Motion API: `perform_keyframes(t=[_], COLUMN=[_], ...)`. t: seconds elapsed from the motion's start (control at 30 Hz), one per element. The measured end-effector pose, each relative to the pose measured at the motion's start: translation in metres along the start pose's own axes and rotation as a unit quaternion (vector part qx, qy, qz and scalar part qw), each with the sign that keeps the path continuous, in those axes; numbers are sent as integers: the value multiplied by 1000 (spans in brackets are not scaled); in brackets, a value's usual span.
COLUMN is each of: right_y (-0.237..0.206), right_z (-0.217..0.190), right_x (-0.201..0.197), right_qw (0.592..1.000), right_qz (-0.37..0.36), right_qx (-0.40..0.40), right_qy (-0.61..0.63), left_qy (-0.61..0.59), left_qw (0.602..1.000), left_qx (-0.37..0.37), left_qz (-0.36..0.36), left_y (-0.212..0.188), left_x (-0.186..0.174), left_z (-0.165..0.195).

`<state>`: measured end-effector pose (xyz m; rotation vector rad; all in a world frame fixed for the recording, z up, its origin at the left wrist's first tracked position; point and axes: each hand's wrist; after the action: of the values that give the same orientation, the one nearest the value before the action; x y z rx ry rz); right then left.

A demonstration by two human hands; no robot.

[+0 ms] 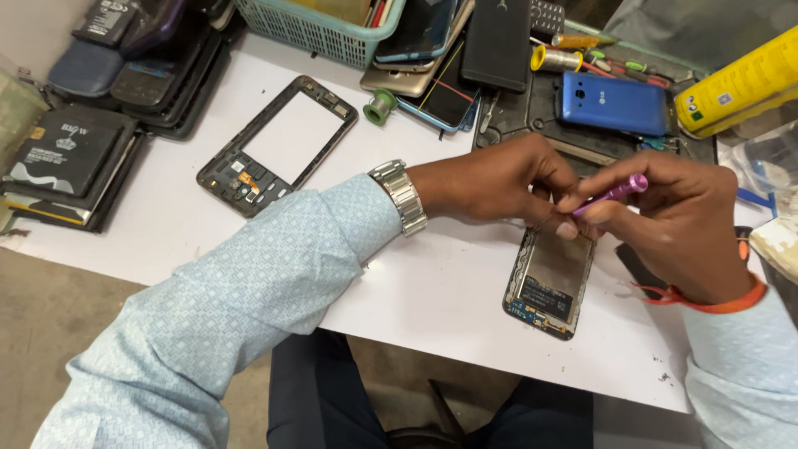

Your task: The person uses a purple precision screwdriver to remove screws from a disassembled smartphone lying on a white workbench. The person then uses tweezers to lift and remove a small internal component from the phone's chassis.

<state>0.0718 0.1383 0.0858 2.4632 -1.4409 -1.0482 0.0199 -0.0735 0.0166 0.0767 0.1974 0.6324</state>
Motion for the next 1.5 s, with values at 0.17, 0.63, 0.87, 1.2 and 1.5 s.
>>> perform_keyframes(t=[0.17,0.63,0.87,1.2,1.5], right_y=[1,-2,-6,-9,-6], right_z=[-3,0,7,19,20], right_x=[-11,-19,-10,4,-15], right_qw=[996,997,999,998,957], right_qz=[14,-61,-25,54,272], right_qx=[50,45,27,-16,-98], right_qy=[70,32,2,1,-35], left_qy=[21,48,12,12,-21], left_qw=[999,998,1000,998,974], left_qx=[-32,-14,-8,53,-41], left_qz=[-9,26,-6,-10,222], left_y=[0,2,-1,-2,6], left_x=[-4,-2,-5,-5,-10], left_z=[0,3,2,3,10])
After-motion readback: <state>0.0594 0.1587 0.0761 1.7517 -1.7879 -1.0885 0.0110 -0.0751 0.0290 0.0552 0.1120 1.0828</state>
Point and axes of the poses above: each hand's wrist, its own y-axis towards the middle knuckle, its own x-axis out of the palm, z = x × y, and after that the axes turned 13 degrees about -x, right-handed
